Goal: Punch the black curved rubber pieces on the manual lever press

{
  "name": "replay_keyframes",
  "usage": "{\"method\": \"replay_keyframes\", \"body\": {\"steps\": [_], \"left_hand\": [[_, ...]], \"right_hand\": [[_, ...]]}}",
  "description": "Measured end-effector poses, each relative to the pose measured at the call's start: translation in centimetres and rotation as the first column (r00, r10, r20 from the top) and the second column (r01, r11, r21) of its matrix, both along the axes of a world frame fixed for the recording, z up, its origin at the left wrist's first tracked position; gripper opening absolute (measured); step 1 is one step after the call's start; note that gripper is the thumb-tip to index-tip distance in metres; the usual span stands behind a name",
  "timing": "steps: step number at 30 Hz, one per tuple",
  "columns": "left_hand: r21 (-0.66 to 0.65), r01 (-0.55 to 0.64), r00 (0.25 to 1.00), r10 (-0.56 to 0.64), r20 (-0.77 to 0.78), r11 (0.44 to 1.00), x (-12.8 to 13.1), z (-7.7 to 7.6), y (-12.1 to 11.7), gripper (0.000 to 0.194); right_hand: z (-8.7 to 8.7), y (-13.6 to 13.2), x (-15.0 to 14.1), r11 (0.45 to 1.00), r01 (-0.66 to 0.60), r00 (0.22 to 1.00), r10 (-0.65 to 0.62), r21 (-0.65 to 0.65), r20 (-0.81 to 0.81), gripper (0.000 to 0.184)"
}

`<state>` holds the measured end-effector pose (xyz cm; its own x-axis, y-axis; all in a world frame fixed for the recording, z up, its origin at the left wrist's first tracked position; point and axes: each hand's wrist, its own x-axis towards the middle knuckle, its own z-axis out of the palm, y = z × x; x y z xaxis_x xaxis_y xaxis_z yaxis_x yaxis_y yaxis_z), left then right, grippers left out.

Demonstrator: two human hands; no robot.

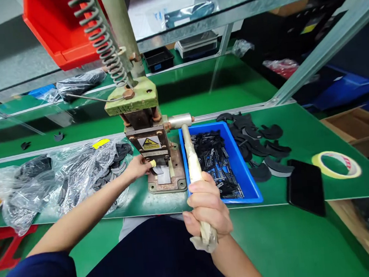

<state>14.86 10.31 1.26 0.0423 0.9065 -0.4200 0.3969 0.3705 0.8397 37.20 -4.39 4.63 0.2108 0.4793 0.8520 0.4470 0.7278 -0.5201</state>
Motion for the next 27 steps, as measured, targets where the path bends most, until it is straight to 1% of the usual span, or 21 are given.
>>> {"method": "replay_keyframes", "body": {"steps": [2, 3, 5, 8, 10, 12, 13, 14, 15, 16, 17, 18, 19, 20, 21, 22, 23, 24, 25, 26, 27], "left_hand": [[0.077, -0.035, 0.999, 0.034, 0.025, 0.996, -0.3, -0.5, -0.6, 0.030], [0.080, -0.044, 0.998, 0.040, 0.054, 0.996, -0.2, -0.7, -0.8, 0.029], [0.032, -0.043, 0.989, 0.038, 0.146, 0.999, 0.3, -0.8, -1.0, 0.030], [-0.061, -0.058, 0.956, 0.073, 0.284, 0.996, 1.3, -0.6, -1.2, 0.031], [-0.099, -0.092, 0.932, 0.121, 0.342, 0.991, 1.6, -0.4, -1.5, 0.031], [-0.100, -0.133, 0.909, 0.161, 0.383, 0.986, 1.3, -0.2, -2.1, 0.032], [-0.090, -0.149, 0.898, 0.173, 0.405, 0.985, 1.0, -0.1, -2.4, 0.032], [-0.076, -0.160, 0.887, 0.177, 0.426, 0.984, 0.5, 0.1, -2.8, 0.033], [-0.063, -0.167, 0.876, 0.177, 0.448, 0.984, 0.0, 0.2, -3.1, 0.035], [-0.054, -0.167, 0.865, 0.173, 0.472, 0.984, -0.6, 0.4, -3.5, 0.037], [-0.050, -0.163, 0.855, 0.166, 0.492, 0.985, -1.2, 0.7, -3.9, 0.039], [-0.047, -0.155, 0.847, 0.157, 0.508, 0.987, -1.9, 0.9, -4.3, 0.042], [-0.043, -0.145, 0.842, 0.146, 0.519, 0.989, -2.5, 1.2, -4.7, 0.044], [-0.035, -0.133, 0.840, 0.131, 0.526, 0.991, -3.0, 1.5, -5.1, 0.046], [-0.021, -0.117, 0.840, 0.110, 0.531, 0.993, -3.5, 1.9, -5.5, 0.047], [-0.001, -0.098, 0.842, 0.084, 0.533, 0.995, -3.9, 2.2, -5.9, 0.048], [0.026, -0.077, 0.845, 0.051, 0.533, 0.997, -4.2, 2.5, -6.2, 0.047], [0.059, -0.048, 0.846, 0.009, 0.532, 0.997, -4.5, 2.8, -6.6, 0.046], [0.097, -0.004, 0.848, -0.048, 0.527, 0.995, -4.7, 3.1, -6.9, 0.042], [0.142, 0.048, 0.852, -0.115, 0.511, 0.989, -5.0, 3.6, -7.2, 0.037], [0.197, 0.107, 0.859, -0.190, 0.474, 0.975, -5.2, 4.0, -7.4, 0.032]], "right_hand": [[1.0, 0.3, -0.3, 0.995, 0.021, 1.000, -0.020, 0.101, -0.016, 0.015], [1.6, 0.5, -0.5, 0.988, 0.036, 0.999, -0.030, 0.152, -0.042, 0.016], [3.1, 1.0, -0.9, 0.975, 0.065, 0.994, -0.043, 0.212, -0.104, 0.017], [5.9, 2.3, -1.0, 0.968, 0.019, 0.991, 0.015, 0.249, -0.133, 0.015], [8.0, 3.5, -0.9, 0.951, -0.032, 0.989, 0.075, 0.309, -0.128, 0.029], [9.9, 4.7, -0.8, 0.932, -0.055, 0.987, 0.106, 0.359, -0.124, 0.046], [10.5, 5.2, -0.8, 0.937, -0.057, 0.984, 0.111, 0.344, -0.140, 0.053], [10.8, 5.4, -0.9, 0.953, -0.054, 0.980, 0.108, 0.299, -0.167, 0.058], [10.6, 5.5, -1.2, 0.971, -0.044, 0.974, 0.093, 0.234, -0.204, 0.061], [10.0, 5.4, -1.5, 0.987, -0.020, 0.966, 0.060, 0.157, -0.251, 0.061], [9.0, 5.1, -1.9, 0.999, -0.006, 0.955, 0.017, 0.037, -0.297, 0.056], [7.6, 4.7, -2.3, 0.995, -0.007, 0.945, -0.027, -0.103, -0.325, 0.049], [6.0, 4.3, -2.8, 0.966, -0.014, 0.937, -0.078, -0.259, -0.341, 0.037], [4.4, 3.8, -3.4, 0.872, -0.101, 0.947, -0.063, -0.479, -0.314, 0.026], [2.8, 3.5, -4.0, 0.795, -0.163, 0.950, -0.033, -0.584, -0.311, 0.026], [1.3, 3.3, -4.7, 0.717, -0.223, 0.948, 0.003, -0.660, -0.317, 0.028], [0.1, 3.3, -5.3, 0.635, -0.288, 0.941, 0.049, -0.717, -0.335, 0.031], [-0.9, 3.4, -5.9, 0.570, -0.349, 0.926, 0.087, -0.744, -0.367, 0.034], [-1.6, 3.6, -6.4, 0.491, -0.415, 0.904, 0.125, -0.766, -0.409, 0.037], [-2.0, 3.8, -6.8, 0.398, -0.486, 0.872, 0.166, -0.778, -0.460, 0.039], [-2.1, 4.1, -7.0, 0.292, -0.557, 0.831, 0.208, -0.778, -0.516, 0.042]]}}
